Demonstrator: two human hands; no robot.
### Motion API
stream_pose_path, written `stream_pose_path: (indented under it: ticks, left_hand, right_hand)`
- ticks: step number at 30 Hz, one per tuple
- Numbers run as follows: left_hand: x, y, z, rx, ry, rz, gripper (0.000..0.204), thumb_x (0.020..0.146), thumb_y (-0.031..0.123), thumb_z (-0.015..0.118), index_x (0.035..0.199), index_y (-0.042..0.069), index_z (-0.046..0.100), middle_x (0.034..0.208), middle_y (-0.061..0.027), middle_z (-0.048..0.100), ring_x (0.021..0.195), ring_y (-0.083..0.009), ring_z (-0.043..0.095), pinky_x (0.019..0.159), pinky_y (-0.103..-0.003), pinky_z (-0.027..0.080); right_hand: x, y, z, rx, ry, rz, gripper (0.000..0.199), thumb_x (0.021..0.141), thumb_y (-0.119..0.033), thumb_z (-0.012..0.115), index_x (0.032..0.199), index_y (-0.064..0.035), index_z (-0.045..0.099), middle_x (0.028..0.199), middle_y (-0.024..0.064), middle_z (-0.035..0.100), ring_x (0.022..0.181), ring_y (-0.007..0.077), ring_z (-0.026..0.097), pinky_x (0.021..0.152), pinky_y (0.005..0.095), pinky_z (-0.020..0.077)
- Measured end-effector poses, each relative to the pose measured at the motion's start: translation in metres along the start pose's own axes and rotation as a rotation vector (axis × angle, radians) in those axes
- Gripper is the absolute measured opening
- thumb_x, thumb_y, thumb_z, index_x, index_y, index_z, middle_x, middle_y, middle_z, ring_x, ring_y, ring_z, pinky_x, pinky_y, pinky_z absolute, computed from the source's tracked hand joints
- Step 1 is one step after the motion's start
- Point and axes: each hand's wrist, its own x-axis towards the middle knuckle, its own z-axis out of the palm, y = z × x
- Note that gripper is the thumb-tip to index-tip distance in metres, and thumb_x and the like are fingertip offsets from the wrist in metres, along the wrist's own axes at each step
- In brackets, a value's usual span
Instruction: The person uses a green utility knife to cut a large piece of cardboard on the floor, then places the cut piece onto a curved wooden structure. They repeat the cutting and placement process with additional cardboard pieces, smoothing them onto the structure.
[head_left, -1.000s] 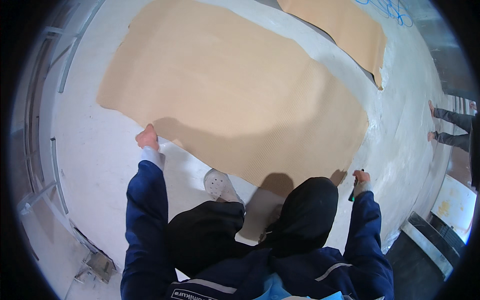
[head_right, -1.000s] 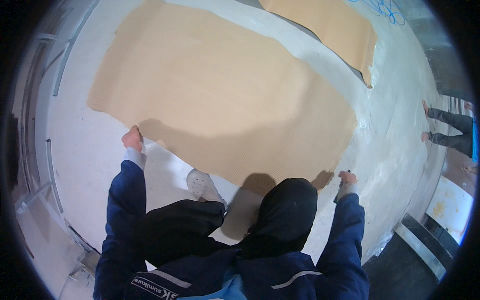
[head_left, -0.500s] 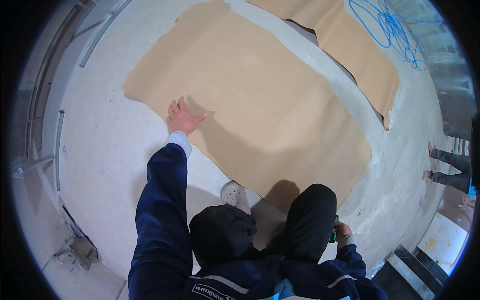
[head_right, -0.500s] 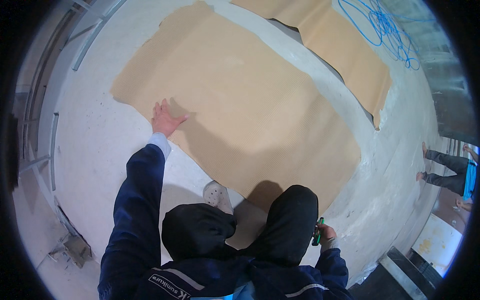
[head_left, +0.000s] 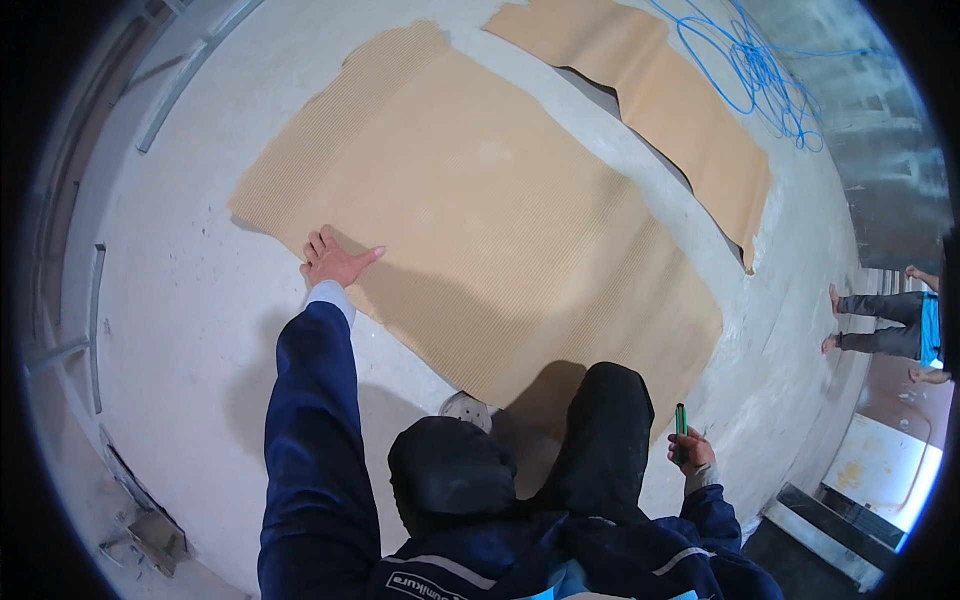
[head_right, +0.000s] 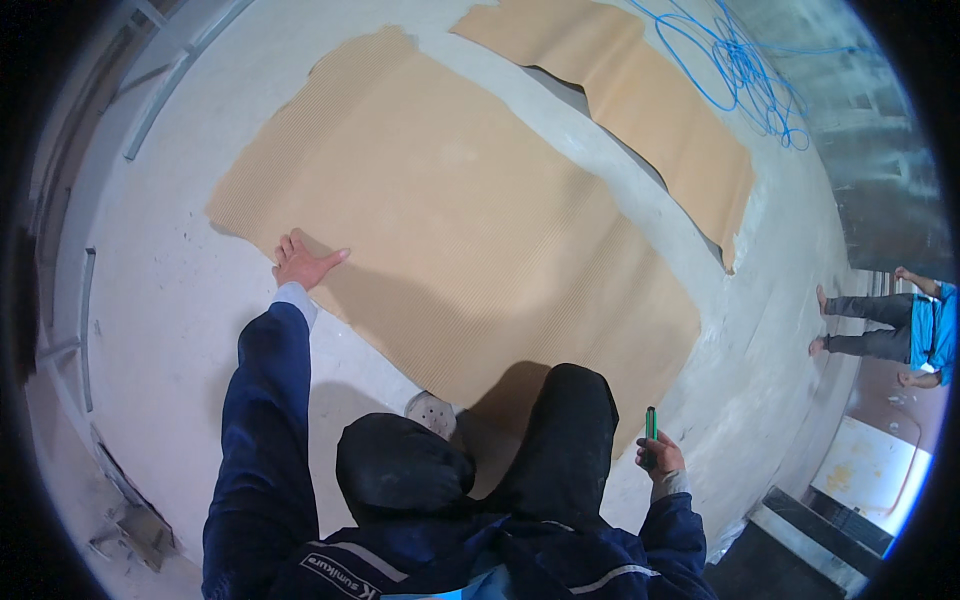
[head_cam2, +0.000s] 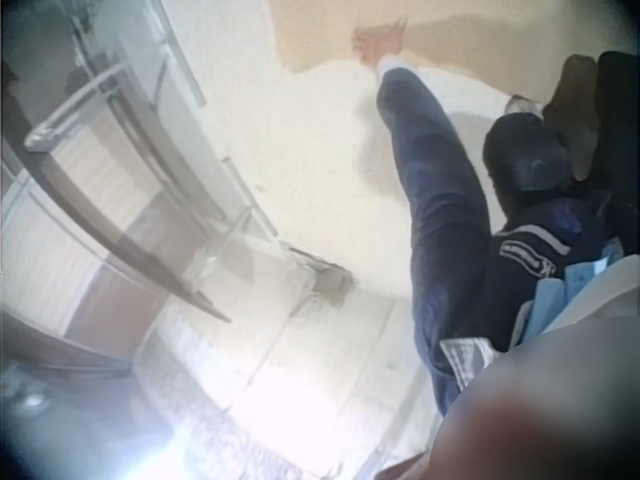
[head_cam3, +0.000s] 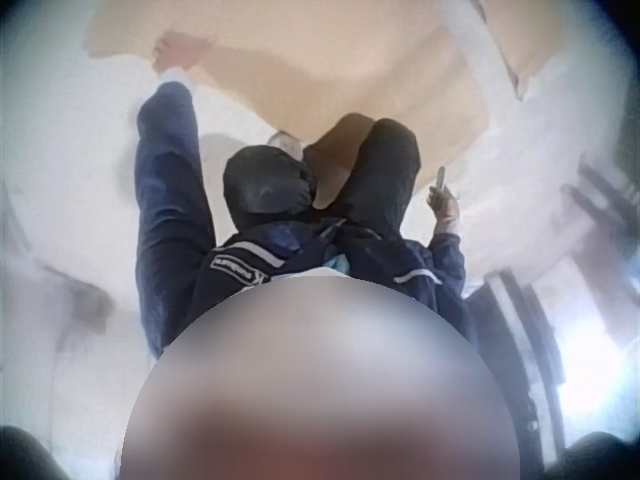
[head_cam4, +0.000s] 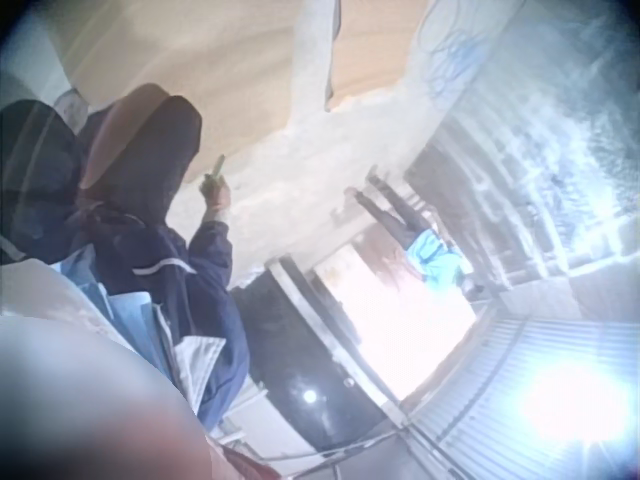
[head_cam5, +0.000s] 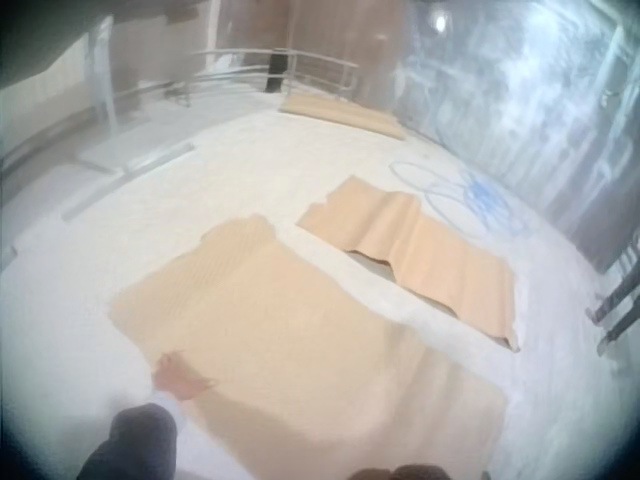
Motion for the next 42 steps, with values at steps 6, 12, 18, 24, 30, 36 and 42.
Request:
stream_pose_path:
  ticks: [6, 12, 18, 24, 30, 36, 42]
  left_hand:
    - [0.033, -0.039, 0.006, 0.099, 0.057, -0.082, 0.137, 0.069, 0.087, 0.067, 0.166, 0.008, 0.009, 0.172, -0.0198, 0.011, 0.157, -0.0425, 0.016, 0.123, -0.060, 0.022]
    - [0.064, -0.062, 0.037, -0.019, 0.157, 0.001, 0.134, 0.071, 0.084, 0.069, 0.165, 0.007, 0.013, 0.171, -0.0222, 0.012, 0.155, -0.0481, 0.017, 0.125, -0.055, 0.023]
    - [0.070, -0.122, 0.060, -0.412, 0.435, -0.039, 0.111, 0.082, 0.070, 0.073, 0.155, -0.006, 0.037, 0.156, -0.0285, 0.044, 0.145, -0.0409, 0.043, 0.120, -0.044, 0.038]
    - [-0.014, -0.125, 0.115, -1.190, -0.078, -0.470, 0.087, 0.089, 0.070, 0.067, 0.138, 0.000, 0.057, 0.134, -0.0138, 0.064, 0.119, -0.0224, 0.063, 0.093, -0.040, 0.051]
    - [-0.049, -0.075, 0.082, -1.559, -0.196, -0.182, 0.057, 0.100, 0.053, 0.060, 0.132, 0.006, 0.062, 0.119, -0.0047, 0.072, 0.107, -0.0178, 0.069, 0.088, -0.030, 0.054]
    - [-0.083, -0.026, -0.008, -1.815, -0.179, 0.105, 0.042, 0.107, 0.031, 0.048, 0.134, 0.001, 0.059, 0.130, -0.0104, 0.069, 0.120, -0.0258, 0.066, 0.101, -0.038, 0.055]
    - [-0.119, 0.009, -0.073, -1.876, -0.106, 0.177, 0.043, 0.107, 0.026, 0.044, 0.134, -0.004, 0.057, 0.132, -0.0169, 0.066, 0.120, -0.0303, 0.066, 0.102, -0.044, 0.055]
  right_hand:
    - [0.010, -0.027, 0.019, -0.025, 0.040, -0.074, 0.026, 0.094, -0.014, 0.066, 0.118, -0.0092, 0.058, 0.081, 0.0043, 0.057, 0.060, 0.0158, 0.054, 0.048, 0.0324, 0.0429]
    - [0.096, -0.059, 0.066, -0.219, 0.304, -0.178, 0.037, 0.091, -0.037, 0.077, 0.082, -0.0097, 0.054, 0.064, 0.0038, 0.053, 0.050, 0.0206, 0.055, 0.047, 0.0386, 0.0494]
    - [0.157, 0.017, 0.051, -0.233, 0.493, -0.081, 0.035, 0.093, -0.032, 0.075, 0.108, -0.0053, 0.059, 0.075, 0.0125, 0.059, 0.058, 0.0277, 0.063, 0.042, 0.0407, 0.0453]
    - [0.147, 0.172, -0.017, -0.489, 0.454, 0.134, 0.050, 0.090, -0.039, 0.076, 0.116, 0.0006, 0.060, 0.090, 0.0171, 0.068, 0.075, 0.0306, 0.067, 0.057, 0.0428, 0.0471]
    - [0.161, 0.241, -0.038, -0.791, 0.133, -0.143, 0.066, 0.084, -0.053, 0.078, 0.115, 0.0044, 0.064, 0.101, 0.0187, 0.072, 0.095, 0.0315, 0.069, 0.079, 0.0430, 0.0505]
    - [0.166, 0.182, -0.010, -0.657, 0.426, -0.232, 0.074, 0.074, -0.051, 0.086, 0.112, 0.0086, 0.065, 0.105, 0.0226, 0.074, 0.103, 0.0336, 0.071, 0.090, 0.0430, 0.0532]
    - [0.161, 0.149, 0.004, -0.567, 0.534, -0.092, 0.069, 0.066, -0.046, 0.091, 0.104, 0.0070, 0.067, 0.101, 0.0249, 0.074, 0.097, 0.0375, 0.072, 0.087, 0.0433, 0.0549]
